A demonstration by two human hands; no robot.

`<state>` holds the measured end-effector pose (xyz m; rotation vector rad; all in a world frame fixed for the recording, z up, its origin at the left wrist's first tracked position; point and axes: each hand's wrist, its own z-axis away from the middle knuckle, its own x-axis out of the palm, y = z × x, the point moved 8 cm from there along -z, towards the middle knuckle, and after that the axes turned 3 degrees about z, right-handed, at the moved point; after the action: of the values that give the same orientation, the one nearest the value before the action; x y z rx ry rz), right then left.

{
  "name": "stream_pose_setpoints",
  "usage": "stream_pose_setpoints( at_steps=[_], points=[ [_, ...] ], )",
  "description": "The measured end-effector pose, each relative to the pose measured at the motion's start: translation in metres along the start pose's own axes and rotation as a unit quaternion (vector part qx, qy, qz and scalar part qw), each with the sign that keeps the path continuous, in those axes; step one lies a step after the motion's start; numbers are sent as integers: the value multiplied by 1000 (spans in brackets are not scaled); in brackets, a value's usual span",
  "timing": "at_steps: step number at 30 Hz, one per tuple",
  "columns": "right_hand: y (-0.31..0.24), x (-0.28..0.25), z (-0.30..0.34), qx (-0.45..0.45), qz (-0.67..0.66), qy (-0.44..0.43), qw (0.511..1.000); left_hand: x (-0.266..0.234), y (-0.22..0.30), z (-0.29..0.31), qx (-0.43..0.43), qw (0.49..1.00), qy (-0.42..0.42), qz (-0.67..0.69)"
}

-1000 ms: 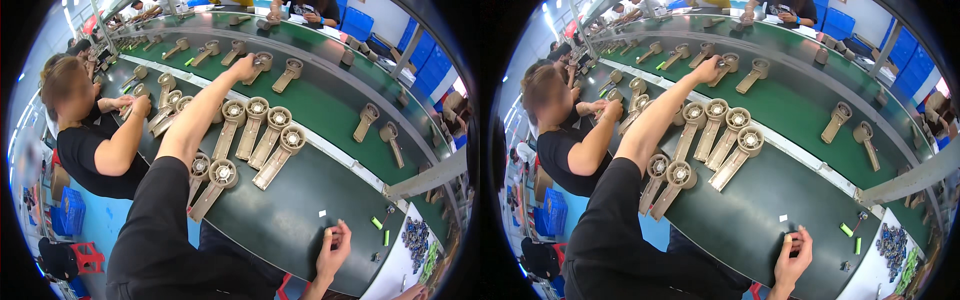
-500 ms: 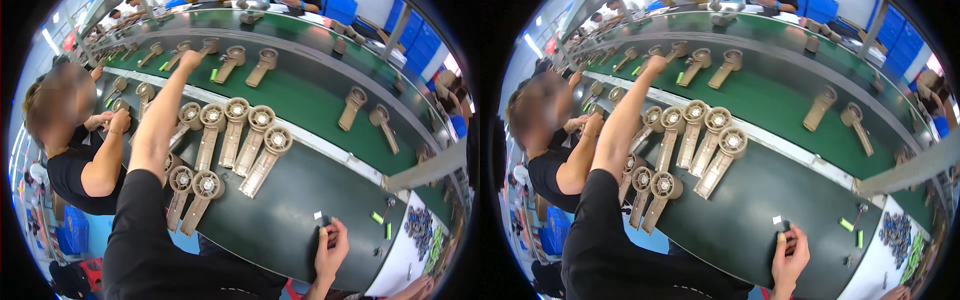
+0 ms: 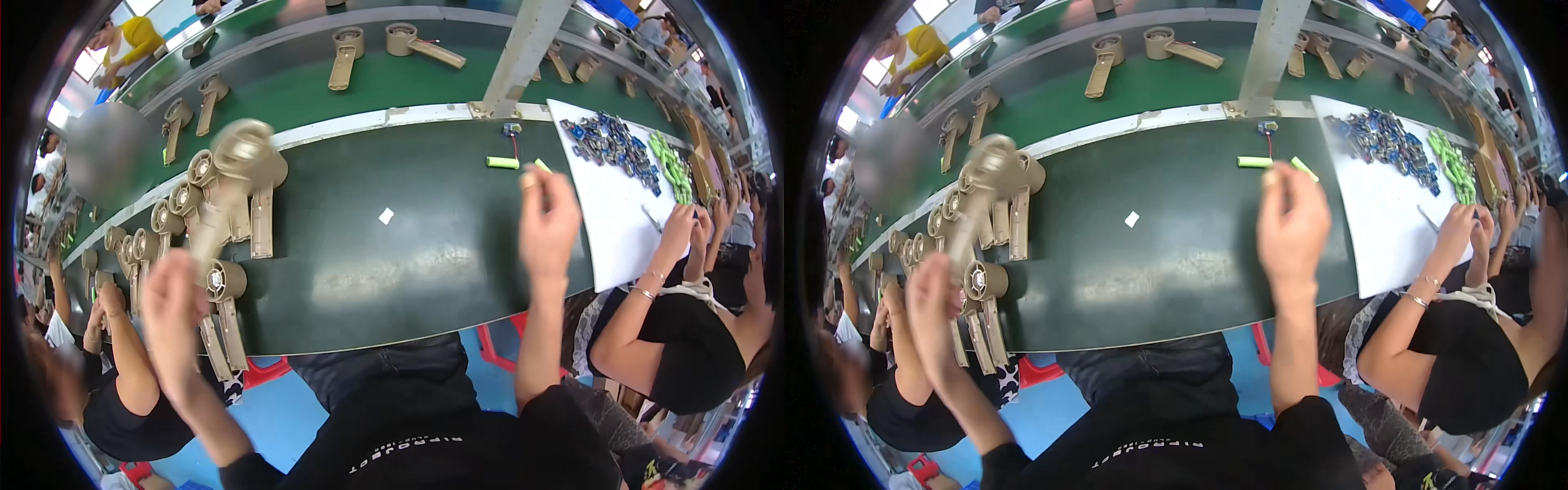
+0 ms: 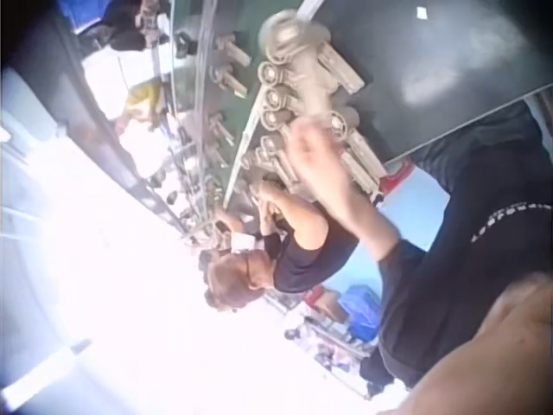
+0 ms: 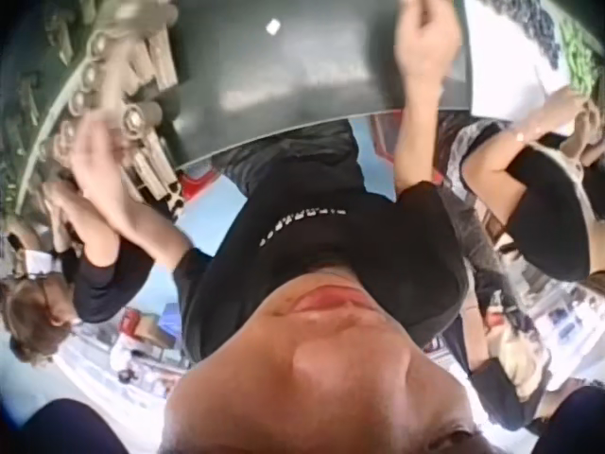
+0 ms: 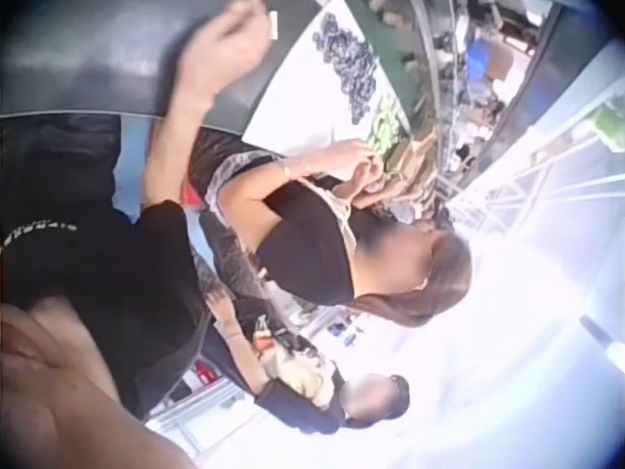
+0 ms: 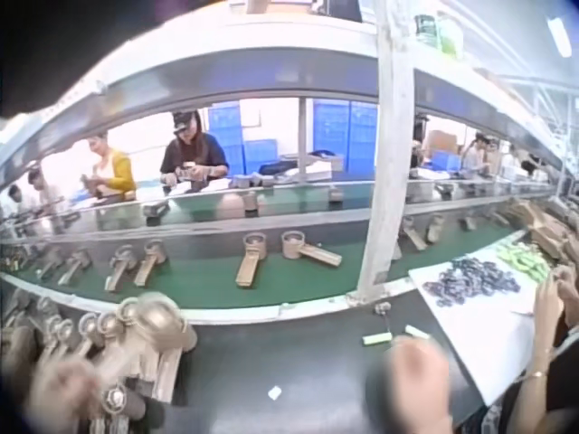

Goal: Assembling the internal motor and components into portable fan housings on a factory production line.

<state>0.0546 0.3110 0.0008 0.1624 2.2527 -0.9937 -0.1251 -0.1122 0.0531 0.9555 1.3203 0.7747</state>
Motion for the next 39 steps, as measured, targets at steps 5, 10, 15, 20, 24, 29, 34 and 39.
stream_pose_setpoints(
  at_steps=[5,10,15,20,24,29,34,39],
  points=[
    [52,4,-54,-58,71,-26,995,123,-36,62,-52,983,-130,115],
    [41,54,-79,-110,92,-92,985,165,-37,91,8,991,-133,27],
    [19,80,-73,-132,191,-106,967,162,-26,92,73,982,-165,-49],
    [-6,56,-61,-165,95,-63,980,137,-16,75,98,987,-122,-33],
    [-39,18,-49,-126,-57,-57,989,122,17,59,227,972,-54,-11],
    [-114,-1,-13,-188,-175,-101,961,129,69,50,406,912,-33,34],
    [-171,3,31,-285,-232,-154,917,148,83,48,435,893,-72,91],
    [-134,33,44,-98,-396,-243,880,143,34,36,178,942,-208,191]
  ],
)
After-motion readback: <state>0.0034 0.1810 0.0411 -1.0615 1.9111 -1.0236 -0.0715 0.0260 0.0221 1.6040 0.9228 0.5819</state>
